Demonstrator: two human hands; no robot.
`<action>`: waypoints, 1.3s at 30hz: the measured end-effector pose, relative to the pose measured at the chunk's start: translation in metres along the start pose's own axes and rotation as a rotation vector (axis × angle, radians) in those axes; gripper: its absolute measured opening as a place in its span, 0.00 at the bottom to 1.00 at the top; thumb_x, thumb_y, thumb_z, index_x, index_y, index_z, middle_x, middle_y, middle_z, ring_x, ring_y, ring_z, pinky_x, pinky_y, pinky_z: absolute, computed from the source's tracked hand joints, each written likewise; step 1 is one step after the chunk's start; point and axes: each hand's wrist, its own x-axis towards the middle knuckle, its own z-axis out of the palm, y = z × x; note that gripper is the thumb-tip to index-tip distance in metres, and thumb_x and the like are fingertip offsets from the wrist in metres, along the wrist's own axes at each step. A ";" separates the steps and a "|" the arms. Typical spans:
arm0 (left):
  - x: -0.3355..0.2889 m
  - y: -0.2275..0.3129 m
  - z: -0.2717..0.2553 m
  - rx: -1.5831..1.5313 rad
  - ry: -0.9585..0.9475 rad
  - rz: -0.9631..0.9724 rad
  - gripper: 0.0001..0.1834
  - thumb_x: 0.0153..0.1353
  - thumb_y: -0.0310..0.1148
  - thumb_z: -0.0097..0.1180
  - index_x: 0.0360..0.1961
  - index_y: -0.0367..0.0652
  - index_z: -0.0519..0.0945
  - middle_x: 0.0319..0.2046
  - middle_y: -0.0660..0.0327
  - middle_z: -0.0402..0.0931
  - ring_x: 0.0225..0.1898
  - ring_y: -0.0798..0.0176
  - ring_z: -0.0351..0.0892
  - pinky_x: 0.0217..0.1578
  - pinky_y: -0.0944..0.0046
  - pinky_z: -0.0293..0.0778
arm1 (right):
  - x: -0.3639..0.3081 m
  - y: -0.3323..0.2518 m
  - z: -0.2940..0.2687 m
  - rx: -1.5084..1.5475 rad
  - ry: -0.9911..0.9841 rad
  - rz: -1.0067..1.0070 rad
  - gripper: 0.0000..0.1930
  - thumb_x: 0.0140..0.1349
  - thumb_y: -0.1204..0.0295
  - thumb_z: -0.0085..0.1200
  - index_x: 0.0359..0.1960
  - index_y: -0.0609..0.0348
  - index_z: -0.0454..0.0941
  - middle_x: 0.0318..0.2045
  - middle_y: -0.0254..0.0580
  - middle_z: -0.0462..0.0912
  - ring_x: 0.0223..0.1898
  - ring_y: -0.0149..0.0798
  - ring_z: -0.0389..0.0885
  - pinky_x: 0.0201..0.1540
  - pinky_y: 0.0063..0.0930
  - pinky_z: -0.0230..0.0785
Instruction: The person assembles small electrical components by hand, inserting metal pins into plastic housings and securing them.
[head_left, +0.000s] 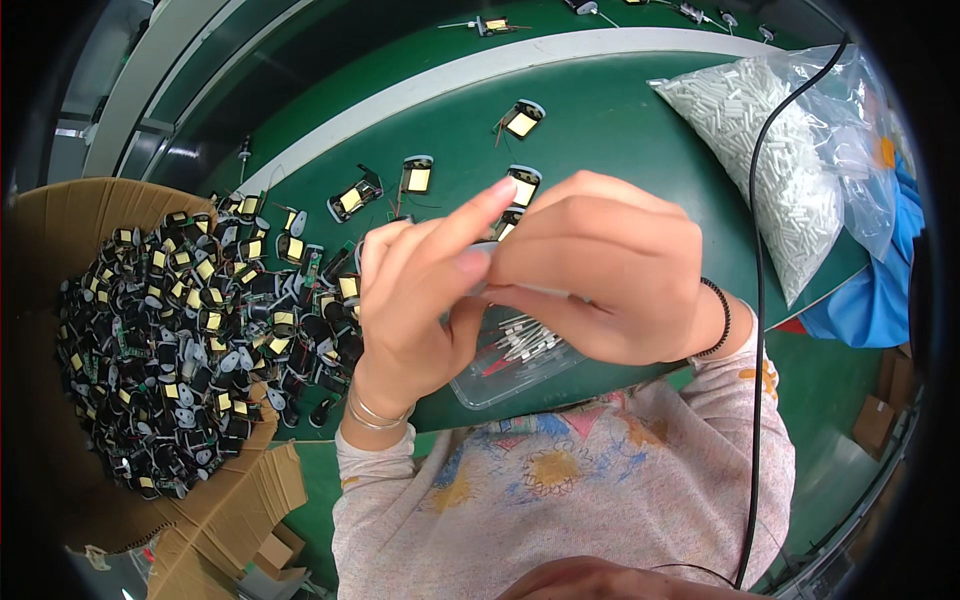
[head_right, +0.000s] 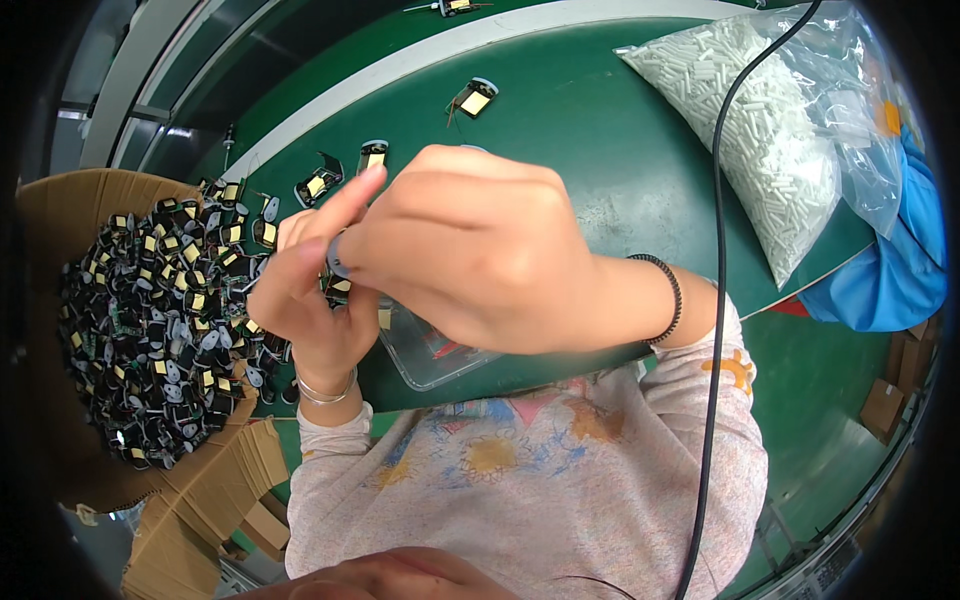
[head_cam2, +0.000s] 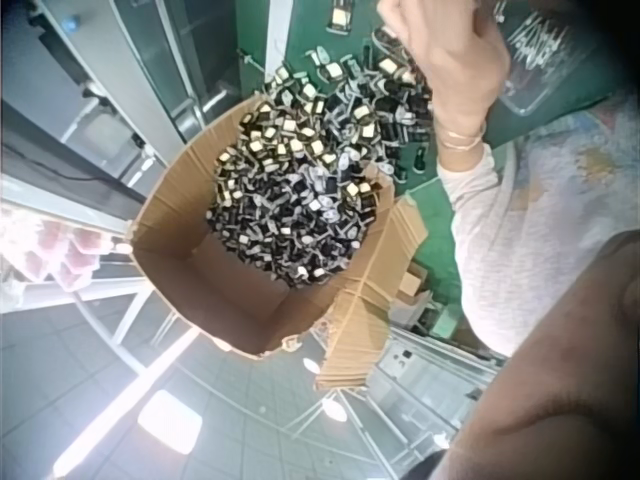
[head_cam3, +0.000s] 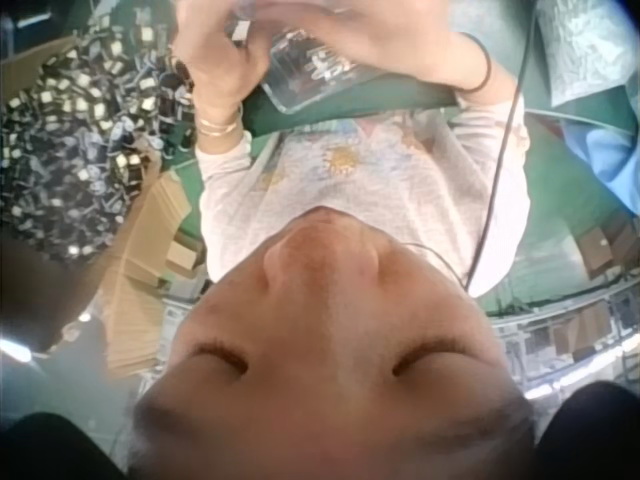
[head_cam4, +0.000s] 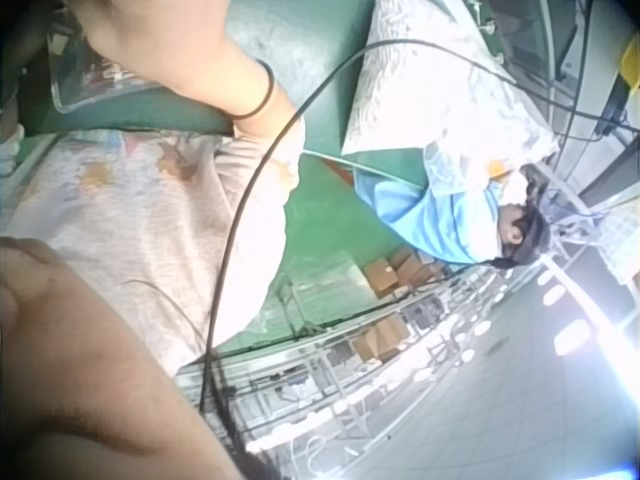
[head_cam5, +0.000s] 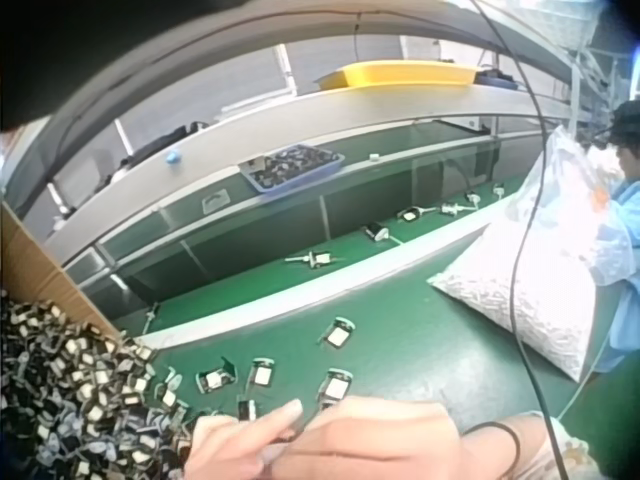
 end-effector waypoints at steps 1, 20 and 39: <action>0.000 0.000 0.001 -0.083 0.035 -0.059 0.27 0.43 0.14 0.59 0.46 0.43 0.67 0.45 0.50 0.78 0.37 0.59 0.80 0.38 0.64 0.67 | 0.002 -0.002 -0.002 0.045 -0.023 0.090 0.12 0.36 0.78 0.61 0.28 0.58 0.79 0.25 0.36 0.78 0.23 0.36 0.77 0.25 0.24 0.70; -0.009 0.014 0.002 -0.270 0.227 -0.250 0.18 0.43 0.14 0.62 0.39 0.29 0.76 0.37 0.43 0.80 0.39 0.56 0.82 0.40 0.66 0.76 | 0.002 -0.004 -0.010 -0.066 -0.064 0.031 0.14 0.32 0.83 0.55 0.27 0.65 0.81 0.26 0.40 0.80 0.27 0.39 0.78 0.28 0.26 0.72; 0.027 -0.084 -0.001 0.228 0.022 -0.427 0.19 0.50 0.32 0.63 0.44 0.38 0.76 0.40 0.55 0.78 0.44 0.52 0.75 0.46 0.61 0.70 | 0.019 0.151 0.029 0.410 -0.068 0.752 0.06 0.53 0.79 0.57 0.34 0.65 0.80 0.30 0.40 0.82 0.30 0.32 0.81 0.33 0.24 0.76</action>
